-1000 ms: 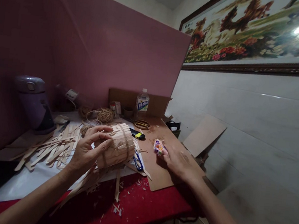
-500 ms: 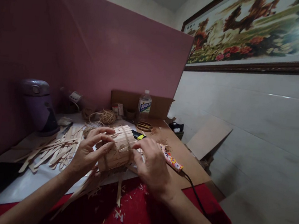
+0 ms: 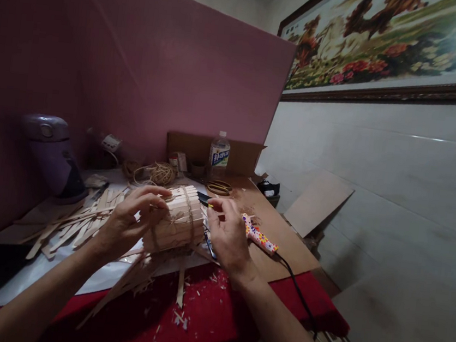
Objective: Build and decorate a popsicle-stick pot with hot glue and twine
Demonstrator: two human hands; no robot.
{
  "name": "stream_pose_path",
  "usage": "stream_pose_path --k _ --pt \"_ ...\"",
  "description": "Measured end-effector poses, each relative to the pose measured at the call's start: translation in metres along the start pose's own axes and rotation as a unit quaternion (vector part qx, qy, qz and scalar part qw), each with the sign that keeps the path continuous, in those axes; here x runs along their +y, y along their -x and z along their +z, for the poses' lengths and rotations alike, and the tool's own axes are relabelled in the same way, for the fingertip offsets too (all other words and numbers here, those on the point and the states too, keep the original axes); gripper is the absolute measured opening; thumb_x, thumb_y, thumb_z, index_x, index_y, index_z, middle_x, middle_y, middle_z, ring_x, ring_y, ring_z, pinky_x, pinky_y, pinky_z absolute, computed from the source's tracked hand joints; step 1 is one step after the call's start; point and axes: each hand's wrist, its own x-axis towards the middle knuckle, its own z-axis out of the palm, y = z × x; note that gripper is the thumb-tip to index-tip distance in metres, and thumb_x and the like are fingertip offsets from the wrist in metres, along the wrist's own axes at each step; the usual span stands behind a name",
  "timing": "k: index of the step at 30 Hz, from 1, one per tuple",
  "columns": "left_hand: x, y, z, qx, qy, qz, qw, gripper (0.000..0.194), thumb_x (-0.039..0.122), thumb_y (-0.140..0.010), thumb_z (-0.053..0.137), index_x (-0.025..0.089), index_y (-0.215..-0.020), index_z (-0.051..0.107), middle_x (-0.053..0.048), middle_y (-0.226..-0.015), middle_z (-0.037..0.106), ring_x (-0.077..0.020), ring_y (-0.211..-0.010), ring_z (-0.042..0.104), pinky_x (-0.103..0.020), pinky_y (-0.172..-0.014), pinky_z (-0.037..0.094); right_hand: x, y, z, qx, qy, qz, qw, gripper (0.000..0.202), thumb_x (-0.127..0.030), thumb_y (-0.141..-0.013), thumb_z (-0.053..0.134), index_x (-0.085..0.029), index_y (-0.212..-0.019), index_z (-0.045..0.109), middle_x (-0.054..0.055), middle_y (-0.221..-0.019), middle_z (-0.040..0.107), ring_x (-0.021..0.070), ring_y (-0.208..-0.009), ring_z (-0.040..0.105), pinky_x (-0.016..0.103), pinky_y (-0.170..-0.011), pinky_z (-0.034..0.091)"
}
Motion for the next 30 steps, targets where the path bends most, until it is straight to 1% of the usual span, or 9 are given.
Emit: stream_pose_path --k 2,3,7,10,13,16,18,22,30 --pt "-0.003 -0.001 -0.001 0.006 0.010 0.011 1.000 0.011 0.018 -0.084 0.053 0.021 -0.079 0.062 -0.007 -0.105 0.063 -0.0217 -0.101 0.056 -0.041 -0.089 0.044 0.010 0.000 -0.006 0.003 0.033 0.028 0.999 0.021 -0.030 -0.089 0.047 -0.017 -0.096 0.062 0.008 -0.098 0.064 0.0183 -0.088 0.059 0.030 -0.076 0.046" --pt "-0.004 -0.001 -0.002 0.006 0.019 0.010 1.000 0.011 0.018 -0.084 0.053 0.021 -0.079 0.062 -0.007 -0.104 0.063 -0.0210 -0.100 0.056 -0.039 -0.087 0.045 0.014 0.000 -0.010 -0.019 0.064 0.037 0.997 0.020 -0.030 -0.088 0.048 -0.017 -0.090 0.063 0.007 -0.093 0.065 0.0181 -0.084 0.059 0.029 -0.073 0.045" --pt "-0.006 -0.001 -0.002 -0.003 0.041 -0.010 0.999 0.014 0.019 -0.086 0.050 0.020 -0.080 0.063 -0.007 -0.107 0.060 -0.0184 -0.095 0.058 -0.034 -0.082 0.048 0.027 0.010 -0.025 -0.181 0.174 0.068 0.966 0.020 -0.025 -0.084 0.051 -0.019 -0.073 0.066 0.003 -0.072 0.068 0.0170 -0.069 0.059 0.027 -0.063 0.039" --pt "-0.007 0.000 -0.001 0.003 0.040 -0.011 0.999 0.013 0.019 -0.086 0.051 0.020 -0.080 0.063 -0.008 -0.107 0.060 -0.0186 -0.095 0.058 -0.034 -0.081 0.048 0.028 0.022 -0.032 -0.229 0.227 0.075 0.944 0.015 -0.020 -0.080 0.054 -0.020 -0.073 0.067 0.003 -0.073 0.069 0.0177 -0.070 0.060 0.027 -0.063 0.037" --pt "-0.008 -0.001 -0.001 0.011 0.048 -0.015 0.999 0.012 0.020 -0.084 0.053 0.019 -0.079 0.064 -0.008 -0.105 0.061 -0.0190 -0.093 0.058 -0.032 -0.074 0.049 0.023 0.034 -0.033 -0.239 0.238 0.062 0.939 0.008 -0.017 -0.078 0.058 -0.020 -0.074 0.065 0.002 -0.077 0.067 0.0176 -0.074 0.060 0.027 -0.066 0.039" --pt "-0.008 -0.002 -0.002 0.011 0.058 -0.024 0.998 0.012 0.020 -0.084 0.053 0.019 -0.079 0.064 -0.008 -0.105 0.061 -0.0191 -0.094 0.058 -0.031 -0.073 0.049 0.018 0.041 -0.022 -0.228 0.245 -0.001 0.942 0.010 -0.014 -0.081 0.056 -0.020 -0.084 0.063 0.004 -0.092 0.065 0.0176 -0.084 0.059 0.028 -0.074 0.042" --pt "-0.008 -0.002 -0.002 0.011 0.063 -0.025 0.998 0.012 0.020 -0.084 0.053 0.020 -0.079 0.064 -0.008 -0.105 0.061 -0.0191 -0.094 0.058 -0.032 -0.076 0.048 0.016 0.043 -0.011 -0.232 0.288 -0.034 0.928 0.013 -0.011 -0.081 0.054 -0.019 -0.087 0.062 0.006 -0.097 0.062 0.0190 -0.089 0.057 0.029 -0.078 0.042" --pt "-0.008 -0.001 -0.002 0.008 0.061 -0.022 0.998 0.012 0.020 -0.084 0.053 0.020 -0.078 0.064 -0.008 -0.105 0.061 -0.0196 -0.096 0.057 -0.034 -0.079 0.047 0.015 0.043 0.003 -0.249 0.357 -0.047 0.899 0.020 -0.003 -0.078 0.047 -0.016 -0.085 0.061 0.009 -0.095 0.060 0.0207 -0.087 0.055 0.031 -0.076 0.042" --pt "-0.007 0.000 -0.001 0.004 0.064 -0.036 0.997 0.014 0.022 -0.085 0.052 0.019 -0.077 0.063 -0.009 -0.107 0.060 -0.0189 -0.092 0.057 -0.029 -0.066 0.046 0.013 0.044 -0.017 -0.216 0.168 0.015 0.962 0.010 -0.018 -0.086 0.054 -0.019 -0.078 0.057 0.002 -0.083 0.063 0.0169 -0.080 0.057 0.028 -0.072 0.041"
